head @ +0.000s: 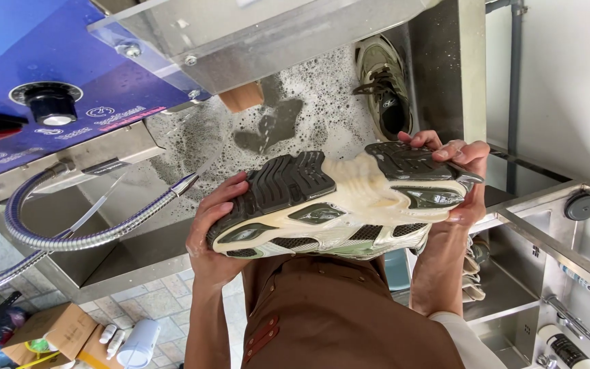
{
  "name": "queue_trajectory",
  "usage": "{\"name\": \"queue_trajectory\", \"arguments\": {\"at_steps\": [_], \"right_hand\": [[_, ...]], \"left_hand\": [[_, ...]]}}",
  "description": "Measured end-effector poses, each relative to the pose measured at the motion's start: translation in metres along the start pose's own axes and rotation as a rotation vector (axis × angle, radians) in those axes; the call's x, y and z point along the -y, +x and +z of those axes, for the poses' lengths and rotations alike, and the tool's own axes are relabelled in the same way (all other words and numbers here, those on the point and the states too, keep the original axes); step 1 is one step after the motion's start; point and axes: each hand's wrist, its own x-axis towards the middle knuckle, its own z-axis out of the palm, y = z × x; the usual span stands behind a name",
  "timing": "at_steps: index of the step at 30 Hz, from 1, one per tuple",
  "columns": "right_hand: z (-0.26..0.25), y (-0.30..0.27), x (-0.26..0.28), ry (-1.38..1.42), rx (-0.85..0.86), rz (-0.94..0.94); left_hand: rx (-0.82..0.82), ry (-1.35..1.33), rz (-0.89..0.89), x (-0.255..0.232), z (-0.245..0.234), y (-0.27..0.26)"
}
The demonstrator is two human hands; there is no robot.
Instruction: Washing a sneaker in a sink using a handheld brush and a multifunctional shoe washing machine.
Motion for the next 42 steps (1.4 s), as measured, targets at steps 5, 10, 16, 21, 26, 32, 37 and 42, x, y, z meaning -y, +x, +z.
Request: {"name": "queue_trajectory", "arguments": {"at_steps": [5, 10, 16, 21, 26, 32, 37, 42], "right_hand": [[0.003, -0.002, 0.000, 0.019, 0.001, 0.009], [0.009, 0.002, -0.001, -0.024, -0.025, 0.036], [0.012, 0.008, -0.003, -0.071, -0.020, 0.048], [0.002, 0.005, -0.013, -0.045, -0.010, 0.033], [0.001, 0.013, -0.015, -0.089, 0.028, 0.020], [-0.002, 0.013, -0.022, -0.160, 0.047, 0.028], [-0.011, 0.014, -0.029, -0.151, 0.102, -0.018], [-0.027, 0.027, -0.028, 0.068, 0.276, -0.081]], "left_hand": [[-0.016, 0.011, -0.007, -0.001, -0.001, -0.005], [-0.039, 0.024, -0.033, 0.001, -0.002, -0.009], [-0.065, 0.006, -0.064, 0.006, -0.006, -0.011], [-0.058, -0.076, -0.024, 0.015, -0.011, -0.018], [-0.069, -0.170, -0.068, 0.020, -0.009, -0.016], [-0.084, -0.210, -0.107, 0.023, -0.013, -0.013], [-0.123, -0.063, -0.229, 0.033, -0.022, -0.027], [-0.153, -0.103, -0.404, 0.031, -0.021, -0.021]]}}
